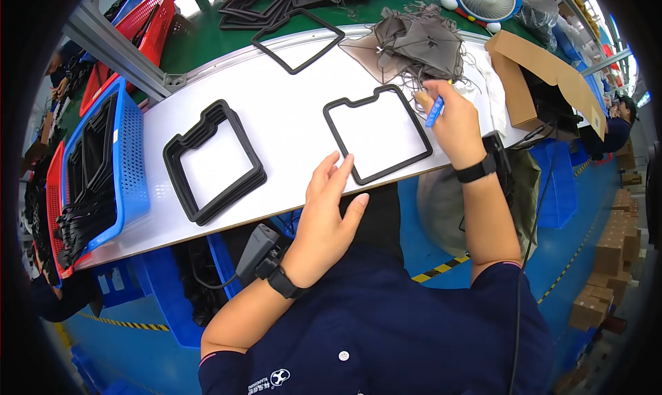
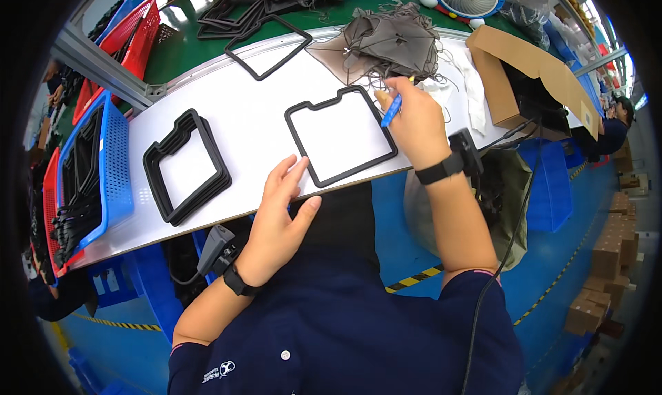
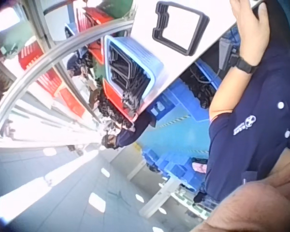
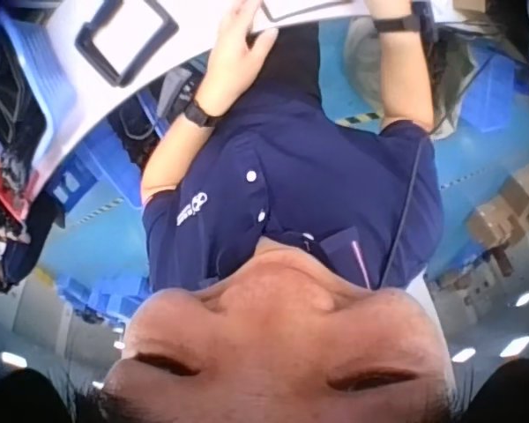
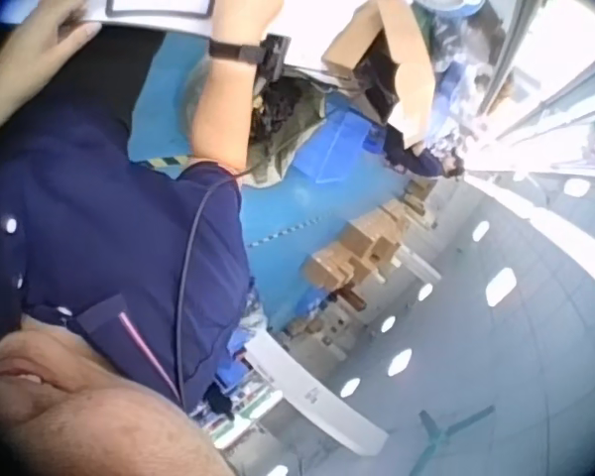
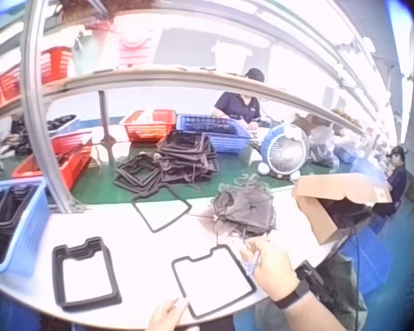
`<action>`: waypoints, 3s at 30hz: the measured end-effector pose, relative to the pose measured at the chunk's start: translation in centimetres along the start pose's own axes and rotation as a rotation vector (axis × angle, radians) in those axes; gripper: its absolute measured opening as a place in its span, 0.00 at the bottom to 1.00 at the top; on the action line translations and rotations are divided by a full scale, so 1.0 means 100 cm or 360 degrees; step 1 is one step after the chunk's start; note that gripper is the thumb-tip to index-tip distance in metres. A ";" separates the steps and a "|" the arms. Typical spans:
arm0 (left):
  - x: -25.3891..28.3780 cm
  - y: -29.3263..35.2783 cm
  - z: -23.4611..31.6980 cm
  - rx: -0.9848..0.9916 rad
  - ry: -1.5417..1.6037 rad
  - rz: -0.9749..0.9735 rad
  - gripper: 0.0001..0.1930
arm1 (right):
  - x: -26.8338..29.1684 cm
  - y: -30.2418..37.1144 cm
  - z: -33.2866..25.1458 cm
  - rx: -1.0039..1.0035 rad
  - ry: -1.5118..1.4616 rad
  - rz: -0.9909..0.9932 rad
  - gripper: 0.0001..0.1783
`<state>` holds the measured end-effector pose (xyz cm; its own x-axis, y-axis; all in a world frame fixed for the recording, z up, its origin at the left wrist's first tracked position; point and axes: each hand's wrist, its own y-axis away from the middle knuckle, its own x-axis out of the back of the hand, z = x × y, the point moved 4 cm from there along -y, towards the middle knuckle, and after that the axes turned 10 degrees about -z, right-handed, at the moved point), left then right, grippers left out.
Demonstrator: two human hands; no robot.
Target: The worker is inspecting and organizing plastic frames or gaskets on a factory assembly line.
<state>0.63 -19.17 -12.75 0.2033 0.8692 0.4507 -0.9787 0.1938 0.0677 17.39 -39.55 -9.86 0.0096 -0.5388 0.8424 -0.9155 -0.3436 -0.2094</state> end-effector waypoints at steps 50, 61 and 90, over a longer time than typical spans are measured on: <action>0.123 0.114 -0.030 -0.0184 0.0811 0.0928 0.22 | -0.149 -0.117 -0.120 0.0685 0.0549 -0.0005 0.14; 0.026 0.044 -0.038 0.0276 0.2050 0.0057 0.38 | -0.033 0.018 -0.115 0.0276 -0.0528 -0.0376 0.13; 0.139 0.121 -0.078 0.0246 -0.0131 0.1194 0.30 | -0.135 -0.159 -0.158 0.0568 -0.0515 -0.0081 0.17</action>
<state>-8.13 -1.18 -12.60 -0.5132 0.7052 0.4892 -0.8478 -0.5051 -0.1613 25.46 -14.63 -10.09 0.2273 -0.7068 0.6699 -0.7158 -0.5876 -0.3771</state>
